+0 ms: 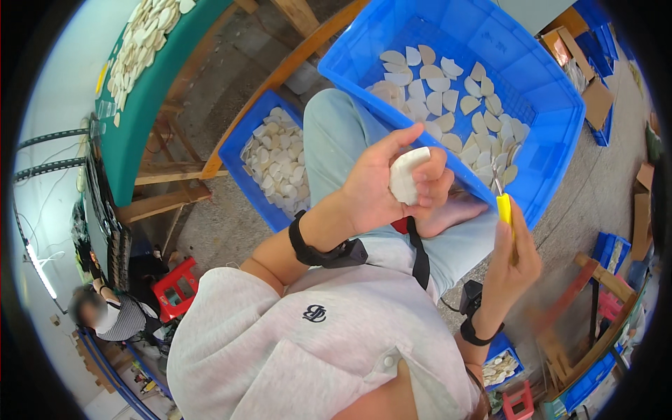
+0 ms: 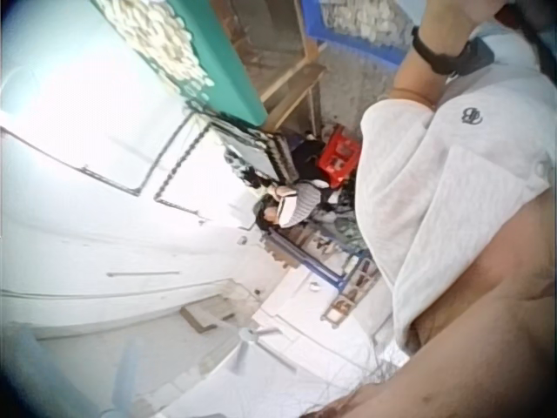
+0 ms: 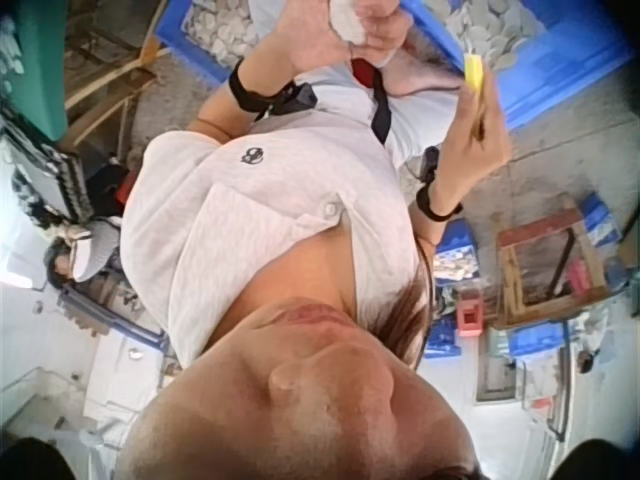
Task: Peel or scrape outer layers of small white objects with a small yellow knife tool.
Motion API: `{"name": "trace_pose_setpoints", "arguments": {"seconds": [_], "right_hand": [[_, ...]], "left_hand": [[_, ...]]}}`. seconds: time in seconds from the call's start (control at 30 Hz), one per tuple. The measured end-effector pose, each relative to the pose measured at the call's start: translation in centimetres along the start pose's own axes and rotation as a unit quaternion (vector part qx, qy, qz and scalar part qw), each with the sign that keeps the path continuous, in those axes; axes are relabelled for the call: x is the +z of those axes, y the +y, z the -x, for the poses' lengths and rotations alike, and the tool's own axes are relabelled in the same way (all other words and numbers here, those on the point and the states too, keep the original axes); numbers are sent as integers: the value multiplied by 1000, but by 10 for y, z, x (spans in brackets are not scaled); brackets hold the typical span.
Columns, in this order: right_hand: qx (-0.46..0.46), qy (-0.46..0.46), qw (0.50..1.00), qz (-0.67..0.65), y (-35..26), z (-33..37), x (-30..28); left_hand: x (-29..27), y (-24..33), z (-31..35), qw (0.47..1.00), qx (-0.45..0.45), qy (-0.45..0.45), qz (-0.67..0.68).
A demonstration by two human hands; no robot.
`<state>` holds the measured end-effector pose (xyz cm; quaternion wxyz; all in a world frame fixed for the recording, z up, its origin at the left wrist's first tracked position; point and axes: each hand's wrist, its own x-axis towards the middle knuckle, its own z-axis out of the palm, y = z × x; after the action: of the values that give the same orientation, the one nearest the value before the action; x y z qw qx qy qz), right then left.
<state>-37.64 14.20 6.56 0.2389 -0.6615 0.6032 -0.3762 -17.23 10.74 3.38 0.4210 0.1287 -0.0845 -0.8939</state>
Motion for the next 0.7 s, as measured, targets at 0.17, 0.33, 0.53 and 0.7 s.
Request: {"name": "trace_pose_setpoints", "arguments": {"seconds": [0.17,0.33,0.53,0.7], "right_hand": [[10,-2,1000,6,4,-3,2],[-8,-27,1000,-1,2,-9,11],[8,-24,1000,-5,14,-15,17],[-5,-69,997,32,-5,-16,18]], "left_hand": [[-1,5,-5,999,-20,-2,40],[-5,16,4,996,19,-7,87],[-51,17,13,971,102,189,-109],[-102,105,69,885,308,339,-82]]}}
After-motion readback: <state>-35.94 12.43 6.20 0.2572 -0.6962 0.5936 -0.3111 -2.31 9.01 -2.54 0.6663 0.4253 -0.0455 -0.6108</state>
